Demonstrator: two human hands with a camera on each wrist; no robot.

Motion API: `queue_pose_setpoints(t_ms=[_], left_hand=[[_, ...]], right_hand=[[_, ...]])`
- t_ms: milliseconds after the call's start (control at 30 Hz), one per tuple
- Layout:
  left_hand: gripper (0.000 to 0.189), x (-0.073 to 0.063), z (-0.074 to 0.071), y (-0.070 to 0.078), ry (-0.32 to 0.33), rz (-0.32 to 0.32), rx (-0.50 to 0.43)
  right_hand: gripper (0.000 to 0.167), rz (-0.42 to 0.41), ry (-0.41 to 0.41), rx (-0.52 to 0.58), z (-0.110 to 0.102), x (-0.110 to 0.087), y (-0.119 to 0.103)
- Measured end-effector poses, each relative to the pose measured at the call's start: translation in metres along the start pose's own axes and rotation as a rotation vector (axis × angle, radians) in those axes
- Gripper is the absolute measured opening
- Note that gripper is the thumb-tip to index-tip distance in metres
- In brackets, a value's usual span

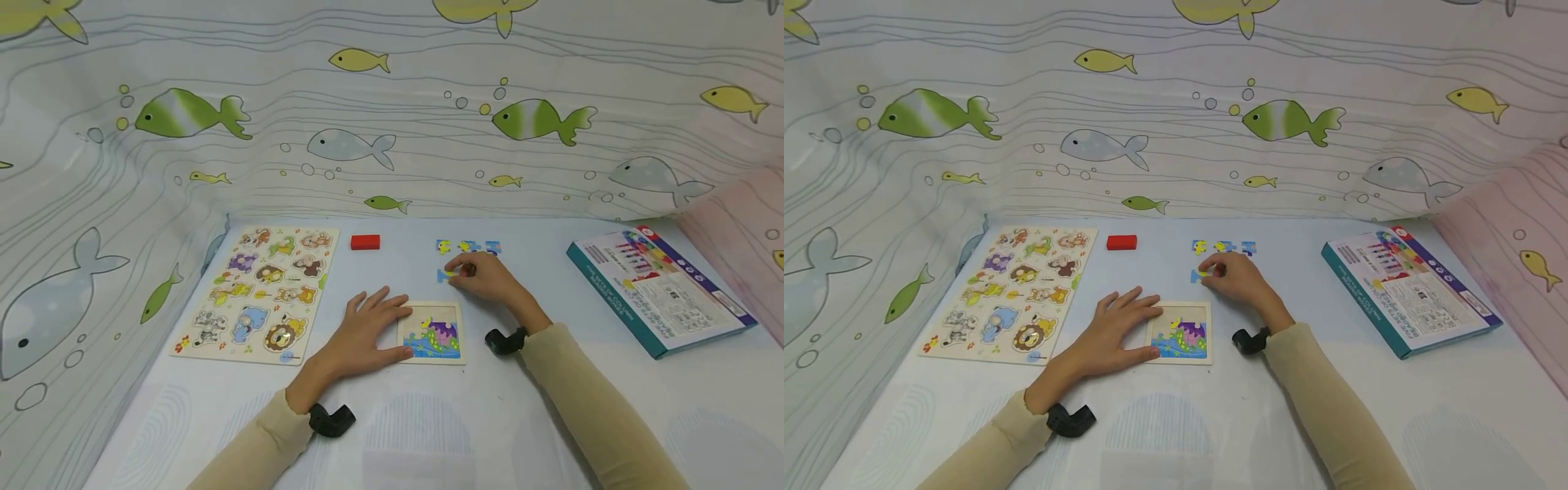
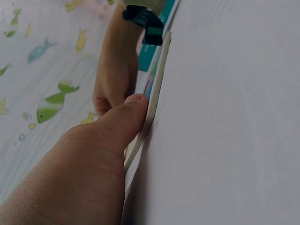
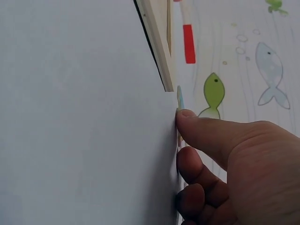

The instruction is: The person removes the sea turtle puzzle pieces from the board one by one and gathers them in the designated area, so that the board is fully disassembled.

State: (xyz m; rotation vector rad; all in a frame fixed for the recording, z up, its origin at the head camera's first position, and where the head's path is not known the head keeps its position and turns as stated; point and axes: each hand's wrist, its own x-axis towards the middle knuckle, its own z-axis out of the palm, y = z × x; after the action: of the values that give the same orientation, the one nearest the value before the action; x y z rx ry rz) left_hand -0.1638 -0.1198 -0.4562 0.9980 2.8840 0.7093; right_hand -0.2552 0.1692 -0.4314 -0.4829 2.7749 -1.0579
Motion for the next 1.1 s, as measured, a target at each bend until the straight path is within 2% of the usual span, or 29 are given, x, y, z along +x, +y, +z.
queue_pose_setpoints(t_ms=[667,1100], left_hand=[[0.070,0.000,0.001,-0.001,-0.004,-0.001,0.013],[0.071,0.000,0.000,-0.001,-0.011,-0.005,0.021]], right_hand=[[0.026,0.003,0.019,-0.012,-0.004,0.017,0.003],[0.026,0.033,0.021,-0.021,-0.004,0.020,0.003]])
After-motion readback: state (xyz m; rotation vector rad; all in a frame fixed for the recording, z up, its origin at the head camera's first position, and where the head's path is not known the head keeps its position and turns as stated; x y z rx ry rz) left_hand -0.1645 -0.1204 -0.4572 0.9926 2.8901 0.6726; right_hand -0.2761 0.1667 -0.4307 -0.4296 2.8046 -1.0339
